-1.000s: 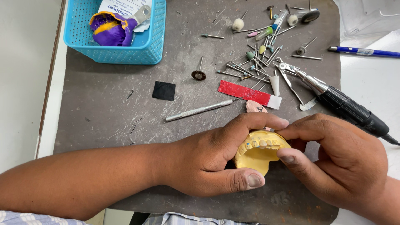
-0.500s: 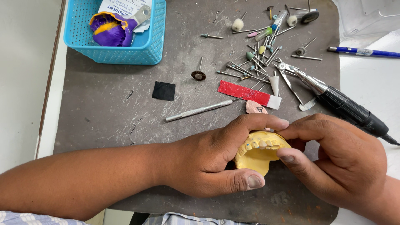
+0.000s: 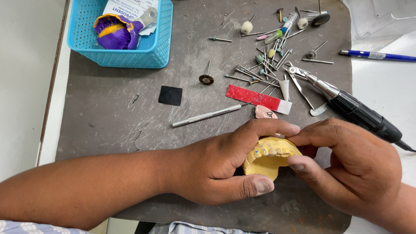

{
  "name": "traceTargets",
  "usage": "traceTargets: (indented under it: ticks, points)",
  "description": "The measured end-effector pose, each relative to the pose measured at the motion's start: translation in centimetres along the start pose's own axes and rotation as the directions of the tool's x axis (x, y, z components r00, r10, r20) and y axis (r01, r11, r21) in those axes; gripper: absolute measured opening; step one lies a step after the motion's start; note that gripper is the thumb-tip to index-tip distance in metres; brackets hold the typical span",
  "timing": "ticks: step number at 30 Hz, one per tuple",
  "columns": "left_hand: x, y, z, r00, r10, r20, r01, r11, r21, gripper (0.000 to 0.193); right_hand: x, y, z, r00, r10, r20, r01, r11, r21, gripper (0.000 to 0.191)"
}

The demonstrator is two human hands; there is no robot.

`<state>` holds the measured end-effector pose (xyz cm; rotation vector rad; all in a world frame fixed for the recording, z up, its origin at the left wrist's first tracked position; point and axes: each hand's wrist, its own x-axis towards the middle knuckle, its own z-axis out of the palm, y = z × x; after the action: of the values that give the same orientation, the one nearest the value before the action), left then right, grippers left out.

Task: The person removes a single artificial tooth from a yellow dental cast, uses a rotary handpiece to grind and shape the tooth, then repeatedly seats it into the cast to check fit and alignment.

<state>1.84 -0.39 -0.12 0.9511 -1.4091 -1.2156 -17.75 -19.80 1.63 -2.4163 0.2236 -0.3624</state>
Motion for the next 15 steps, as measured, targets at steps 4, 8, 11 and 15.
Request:
traceTargets:
  ticks: [4,8,11,15]
  points:
    - [0.19,0.10,0.03,1.000,0.011,-0.024,-0.010,0.999,0.050,0.056,0.10,-0.07,0.08,0.999,-0.044,-0.020,0.044,0.999,0.010,0.033]
    - [0.20,0.20,0.10,0.996,0.021,-0.088,-0.007,0.988,0.155,0.053,0.47,-0.10,0.27,0.992,-0.115,-0.056,0.118,0.992,0.050,0.035]
    - [0.22,0.20,0.31,0.988,0.091,-0.127,-0.059,0.969,0.239,0.047,0.70,-0.17,0.35,0.984,-0.160,-0.075,0.162,0.987,0.018,0.038]
    - [0.22,0.27,0.43,0.984,0.096,-0.149,-0.050,0.957,0.285,0.045,0.88,-0.28,0.38,0.979,-0.185,-0.080,0.184,0.983,-0.016,0.039]
